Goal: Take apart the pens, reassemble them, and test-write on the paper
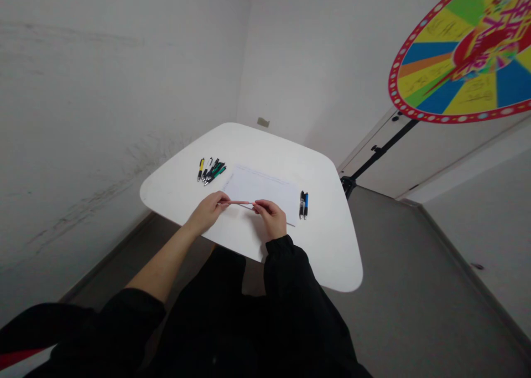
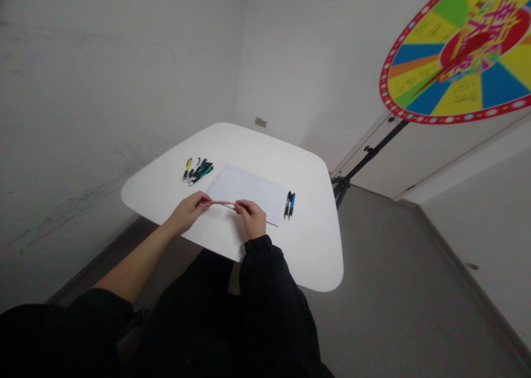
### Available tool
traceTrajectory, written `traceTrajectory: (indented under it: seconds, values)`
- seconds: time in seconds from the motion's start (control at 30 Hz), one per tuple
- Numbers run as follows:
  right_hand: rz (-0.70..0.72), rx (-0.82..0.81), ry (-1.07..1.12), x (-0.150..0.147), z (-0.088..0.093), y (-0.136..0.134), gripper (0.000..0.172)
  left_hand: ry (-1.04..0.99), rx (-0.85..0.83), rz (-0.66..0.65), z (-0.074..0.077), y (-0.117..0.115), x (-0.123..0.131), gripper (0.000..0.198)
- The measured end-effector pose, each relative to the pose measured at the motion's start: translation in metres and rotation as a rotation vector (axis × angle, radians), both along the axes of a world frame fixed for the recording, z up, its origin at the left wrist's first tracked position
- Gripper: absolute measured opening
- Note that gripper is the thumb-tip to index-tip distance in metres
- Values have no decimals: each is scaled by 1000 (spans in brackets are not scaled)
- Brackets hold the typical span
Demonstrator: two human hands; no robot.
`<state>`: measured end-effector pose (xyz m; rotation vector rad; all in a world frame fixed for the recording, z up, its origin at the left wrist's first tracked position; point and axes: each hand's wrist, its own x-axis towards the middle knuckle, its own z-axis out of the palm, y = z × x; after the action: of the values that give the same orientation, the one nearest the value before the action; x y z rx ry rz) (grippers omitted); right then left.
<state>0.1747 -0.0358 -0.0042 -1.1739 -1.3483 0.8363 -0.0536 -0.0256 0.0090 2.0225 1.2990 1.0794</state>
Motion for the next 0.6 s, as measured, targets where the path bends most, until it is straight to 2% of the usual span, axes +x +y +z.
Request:
traceTrajectory:
  seconds: [0.3,0.6]
  values:
    - [-7,47,-86,0,-3,1,28,19,20,-5,-1,1,0,12]
    - [54,80,-178,1,-3,0,22,64,33,-6,-4,1,1,12]
